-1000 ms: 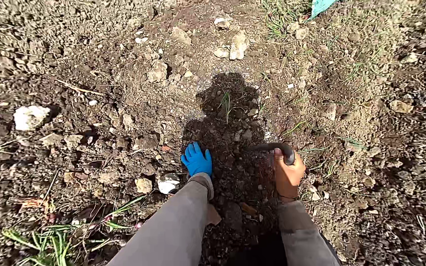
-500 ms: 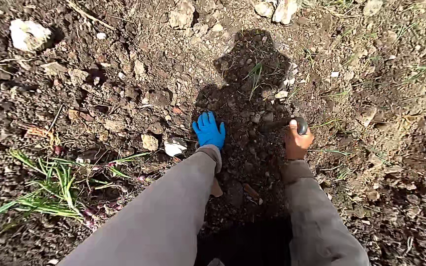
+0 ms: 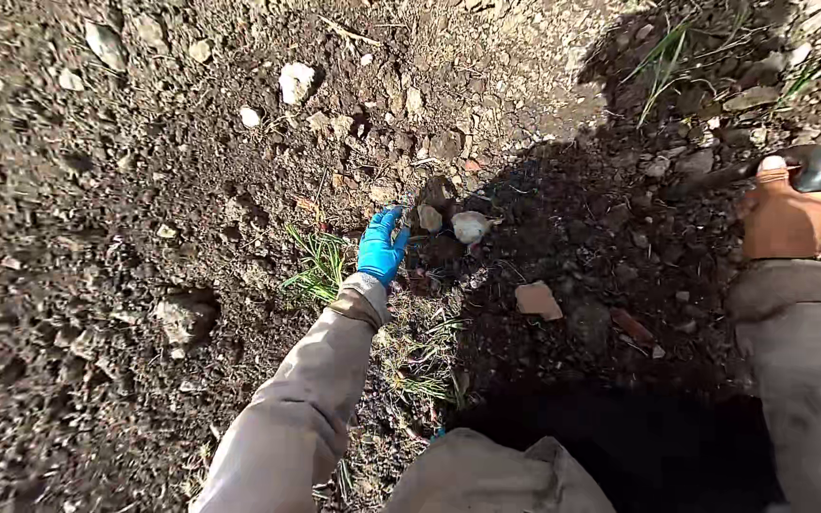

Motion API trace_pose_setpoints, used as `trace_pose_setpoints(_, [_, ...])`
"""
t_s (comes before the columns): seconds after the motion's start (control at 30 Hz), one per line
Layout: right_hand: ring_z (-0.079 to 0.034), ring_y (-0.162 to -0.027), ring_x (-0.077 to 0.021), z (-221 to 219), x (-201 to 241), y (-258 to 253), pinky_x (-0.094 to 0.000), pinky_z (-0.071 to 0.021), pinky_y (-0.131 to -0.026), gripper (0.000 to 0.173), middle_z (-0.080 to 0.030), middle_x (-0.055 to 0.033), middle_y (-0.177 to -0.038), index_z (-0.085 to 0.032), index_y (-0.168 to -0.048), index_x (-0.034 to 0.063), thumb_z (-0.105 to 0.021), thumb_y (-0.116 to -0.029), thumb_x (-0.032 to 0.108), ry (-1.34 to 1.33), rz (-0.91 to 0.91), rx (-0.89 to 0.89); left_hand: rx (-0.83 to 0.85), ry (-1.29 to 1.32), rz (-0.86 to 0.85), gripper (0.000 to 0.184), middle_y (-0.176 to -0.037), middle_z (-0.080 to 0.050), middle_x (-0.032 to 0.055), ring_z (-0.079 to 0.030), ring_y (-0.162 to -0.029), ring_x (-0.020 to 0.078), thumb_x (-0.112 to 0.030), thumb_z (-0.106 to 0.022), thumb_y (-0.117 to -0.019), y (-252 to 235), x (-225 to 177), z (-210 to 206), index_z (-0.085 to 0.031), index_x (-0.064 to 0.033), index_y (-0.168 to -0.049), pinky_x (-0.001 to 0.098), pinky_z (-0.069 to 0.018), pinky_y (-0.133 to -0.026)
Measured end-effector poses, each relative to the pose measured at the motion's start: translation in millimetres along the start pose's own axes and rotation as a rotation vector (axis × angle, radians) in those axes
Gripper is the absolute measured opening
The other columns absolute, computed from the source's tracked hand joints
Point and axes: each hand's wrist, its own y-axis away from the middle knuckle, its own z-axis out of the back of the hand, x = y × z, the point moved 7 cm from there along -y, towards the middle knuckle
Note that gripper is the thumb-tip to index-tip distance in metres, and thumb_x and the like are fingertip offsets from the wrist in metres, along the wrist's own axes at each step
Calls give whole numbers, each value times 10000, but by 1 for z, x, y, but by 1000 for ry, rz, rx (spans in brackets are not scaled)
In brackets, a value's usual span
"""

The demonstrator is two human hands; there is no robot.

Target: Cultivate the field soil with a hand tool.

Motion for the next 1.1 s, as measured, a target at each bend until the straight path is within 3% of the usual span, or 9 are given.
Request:
trace_pose_setpoints(0.07, [-548,-712,-66,1,-3,-1,-342,-525,-716,612,-573,-18,-997,-486,-1377,92,-593,-979,544,18,-11,27,3,-216,28,382,-1453,-570,220,-515,-1382,387,-148,-582,-1041,29,22,4,-605,-54,-1411,581,-375,-1165])
trace_pose_setpoints(0.23, [-530,-677,-77,1,4,0,-345,-518,-684,555,-545,-11,-936,-501,-1315,75,-589,-992,516,0,-31,58,121,-577,169,409,-1492,-550,189,-479,-1411,397,-48,-523,-1031,24,40,-14,-596,-81,-1433,600,-363,-1148])
trace_pose_setpoints(0.43, [-512,-637,-72,1,7,-2,-342,-519,-669,532,-519,3,-873,-513,-1294,70,-589,-1004,510,21,-58,69,338,-728,195,398,-1449,-585,183,-471,-1423,371,-313,-554,-1062,-29,76,-26,-635,-79,-1374,582,-336,-1177])
trace_pose_setpoints(0.53, [-497,-622,-87,0,12,3,-359,-508,-648,514,-525,-19,-852,-526,-1285,41,-566,-1023,482,40,-29,84,394,-773,153,360,-1393,-627,176,-522,-1373,354,-314,-568,-1054,-38,76,-28,-676,-89,-1313,579,-328,-1176])
trace_pose_setpoints(0.77, [-457,-561,-66,1,13,4,-324,-476,-590,409,-499,11,-769,-584,-1182,62,-586,-1029,442,7,-45,88,-68,-253,248,279,-1330,-659,211,-556,-1323,399,-210,-658,-1020,-25,72,45,-730,-37,-1227,668,-327,-1144])
trace_pose_setpoints(0.87, [-444,-548,-48,-1,13,4,-294,-462,-575,379,-480,34,-752,-576,-1157,72,-597,-1027,427,-29,-46,95,-131,90,352,272,-1141,-712,235,-677,-1070,342,-172,-674,-1015,-16,89,62,-705,39,-1183,545,-492,-1019])
trace_pose_setpoints(0.93, [-446,-531,-33,-2,11,2,-273,-465,-559,345,-474,54,-737,-571,-1122,86,-602,-1023,416,-50,-29,98,-154,206,377,224,-983,-716,179,-649,-848,239,-162,-656,-1024,-11,88,65,-717,46,-1084,449,-526,-873])
trace_pose_setpoints(1.03, [-457,-565,-73,-2,13,4,-324,-470,-596,402,-483,10,-765,-564,-1158,42,-599,-1027,421,-35,-43,107,-186,264,374,271,-924,-701,146,-619,-729,171,-174,-565,-1072,-9,80,68,-694,65,-1068,369,-543,-775])
trace_pose_setpoints(1.1, [-462,-548,-73,0,13,3,-323,-475,-582,403,-487,8,-746,-569,-1148,38,-600,-1027,421,-24,-41,100,-181,218,366,306,-967,-707,171,-646,-780,209,-191,-522,-1092,-6,64,75,-686,65,-1118,410,-544,-832])
